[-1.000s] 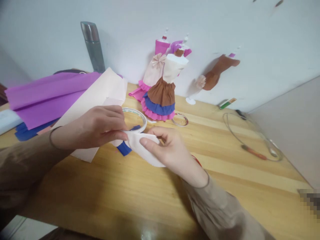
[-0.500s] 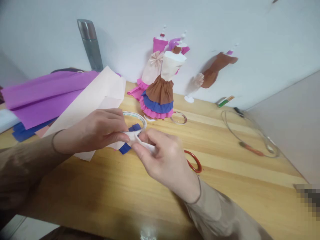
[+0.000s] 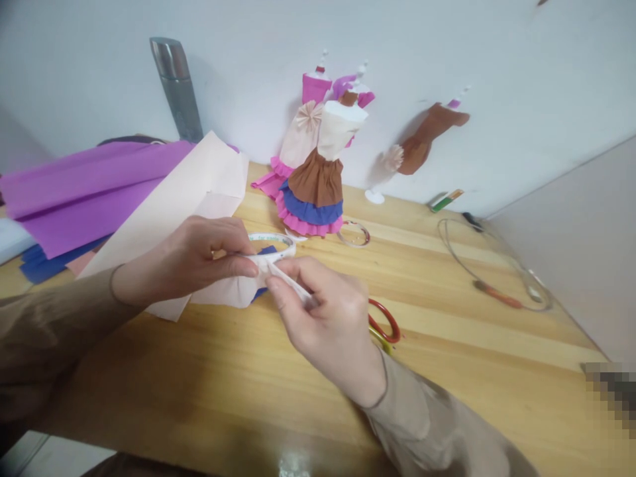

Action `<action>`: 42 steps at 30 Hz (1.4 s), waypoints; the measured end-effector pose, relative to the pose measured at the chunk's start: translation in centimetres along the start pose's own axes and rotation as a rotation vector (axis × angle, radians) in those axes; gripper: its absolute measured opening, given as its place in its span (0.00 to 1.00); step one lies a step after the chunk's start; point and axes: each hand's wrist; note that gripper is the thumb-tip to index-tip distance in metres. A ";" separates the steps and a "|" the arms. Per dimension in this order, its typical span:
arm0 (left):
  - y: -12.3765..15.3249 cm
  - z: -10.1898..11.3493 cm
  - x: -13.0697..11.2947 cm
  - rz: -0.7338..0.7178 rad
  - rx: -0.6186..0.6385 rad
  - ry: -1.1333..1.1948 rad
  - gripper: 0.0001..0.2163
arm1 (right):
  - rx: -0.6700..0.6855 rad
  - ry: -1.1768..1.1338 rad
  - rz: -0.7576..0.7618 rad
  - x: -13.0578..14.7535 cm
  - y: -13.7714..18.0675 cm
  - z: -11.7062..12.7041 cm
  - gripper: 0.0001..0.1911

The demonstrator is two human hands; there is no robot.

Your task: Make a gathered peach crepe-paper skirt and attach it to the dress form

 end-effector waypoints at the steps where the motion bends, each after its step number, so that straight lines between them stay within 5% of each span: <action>1: -0.1 0.1 0.0 0.062 0.023 0.022 0.17 | -0.003 -0.003 -0.037 -0.1 0.0 0.0 0.05; 6: -0.1 -0.1 0.0 0.221 0.093 0.111 0.16 | 0.007 -0.009 -0.104 -0.1 0.0 -0.1 0.07; 13: 0.5 -0.7 0.0 0.025 -0.029 0.033 0.17 | -0.035 0.060 0.044 0.5 0.5 -0.1 0.05; 25: 0.6 -0.5 -0.4 -0.149 -0.090 -0.012 0.15 | 0.045 -0.196 -0.345 -0.3 -0.5 -0.4 0.13; 42: 0.5 -0.4 -1.0 -0.153 -0.056 -0.028 0.16 | 0.026 -0.228 -0.434 -0.5 -0.5 -0.8 0.18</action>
Point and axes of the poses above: each hand's wrist, its own y-axis away from the middle knuckle, its own z-axis out of the back of the hand, x = y × z, and after that the axes turned 15 degrees about -x, right-handed
